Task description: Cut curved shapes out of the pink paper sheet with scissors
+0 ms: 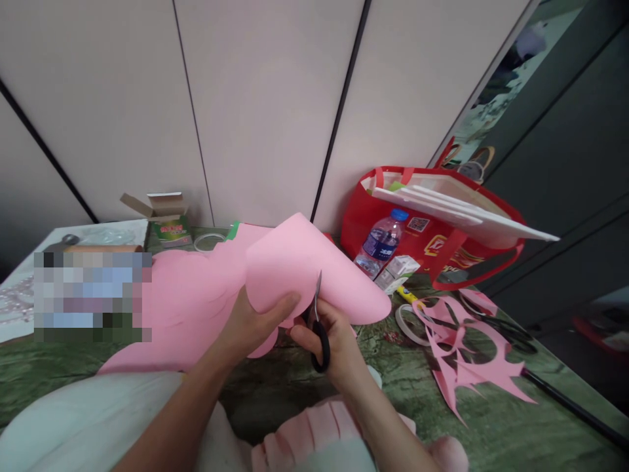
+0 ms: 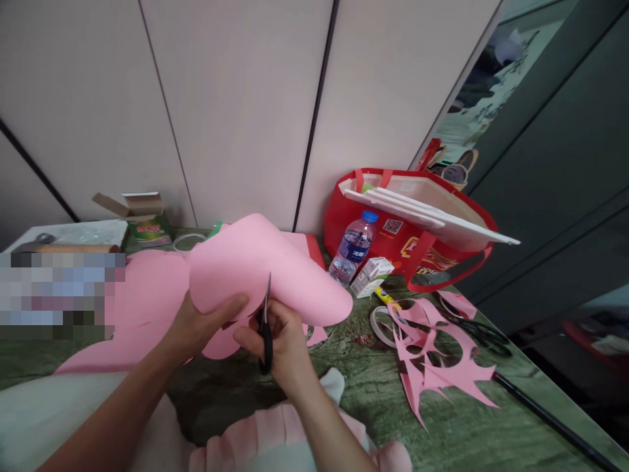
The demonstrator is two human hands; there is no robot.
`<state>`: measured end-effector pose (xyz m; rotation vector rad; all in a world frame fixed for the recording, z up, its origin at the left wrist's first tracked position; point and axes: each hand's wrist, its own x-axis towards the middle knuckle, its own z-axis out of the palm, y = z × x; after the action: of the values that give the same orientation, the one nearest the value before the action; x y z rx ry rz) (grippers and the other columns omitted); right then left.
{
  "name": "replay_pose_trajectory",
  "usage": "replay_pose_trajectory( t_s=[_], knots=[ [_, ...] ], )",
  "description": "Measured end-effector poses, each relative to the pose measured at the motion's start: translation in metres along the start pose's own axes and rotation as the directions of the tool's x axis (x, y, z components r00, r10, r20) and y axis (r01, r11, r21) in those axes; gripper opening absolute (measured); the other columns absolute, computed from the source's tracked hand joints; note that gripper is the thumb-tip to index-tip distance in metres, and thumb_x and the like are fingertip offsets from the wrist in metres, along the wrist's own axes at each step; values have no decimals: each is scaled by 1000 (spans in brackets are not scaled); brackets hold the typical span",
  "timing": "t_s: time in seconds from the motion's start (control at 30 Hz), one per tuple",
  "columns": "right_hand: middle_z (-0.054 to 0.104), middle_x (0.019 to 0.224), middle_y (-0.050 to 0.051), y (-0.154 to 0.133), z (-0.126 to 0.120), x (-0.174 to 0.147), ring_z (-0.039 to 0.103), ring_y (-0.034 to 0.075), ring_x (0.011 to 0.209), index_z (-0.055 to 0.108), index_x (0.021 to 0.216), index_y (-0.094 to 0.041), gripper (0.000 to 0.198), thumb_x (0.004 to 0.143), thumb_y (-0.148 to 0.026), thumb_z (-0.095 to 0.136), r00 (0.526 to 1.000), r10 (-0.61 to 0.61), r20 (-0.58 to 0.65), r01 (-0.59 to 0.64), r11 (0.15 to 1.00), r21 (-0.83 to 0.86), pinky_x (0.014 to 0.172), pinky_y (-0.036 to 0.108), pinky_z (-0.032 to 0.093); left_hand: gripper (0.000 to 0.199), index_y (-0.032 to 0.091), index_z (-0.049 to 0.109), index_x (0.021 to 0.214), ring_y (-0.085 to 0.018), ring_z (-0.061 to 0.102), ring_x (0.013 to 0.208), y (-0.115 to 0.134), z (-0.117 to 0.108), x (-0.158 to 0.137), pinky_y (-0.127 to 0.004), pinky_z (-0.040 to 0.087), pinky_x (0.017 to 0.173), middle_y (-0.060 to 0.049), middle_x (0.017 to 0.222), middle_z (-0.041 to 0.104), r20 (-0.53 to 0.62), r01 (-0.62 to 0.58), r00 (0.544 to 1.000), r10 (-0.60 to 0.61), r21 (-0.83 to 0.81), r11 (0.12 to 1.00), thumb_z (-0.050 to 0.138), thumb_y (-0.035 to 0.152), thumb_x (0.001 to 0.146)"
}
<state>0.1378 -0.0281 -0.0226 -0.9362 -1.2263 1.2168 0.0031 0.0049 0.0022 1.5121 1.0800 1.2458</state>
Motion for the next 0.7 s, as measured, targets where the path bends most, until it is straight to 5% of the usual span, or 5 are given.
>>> replay_pose_trajectory(
  t_s=[0.7],
  knots=[
    [54,58,-2,-1,1,1,45,12,52,58,67,-17,34,64,-47,73,1000,-3,0,3,1000,14,49,24,36,19,17,57,68,-21,63,77,0,-1,0,-27,50,55,-4,67,63,67,7,998,-2,-70,998,67,33,71]
  ],
)
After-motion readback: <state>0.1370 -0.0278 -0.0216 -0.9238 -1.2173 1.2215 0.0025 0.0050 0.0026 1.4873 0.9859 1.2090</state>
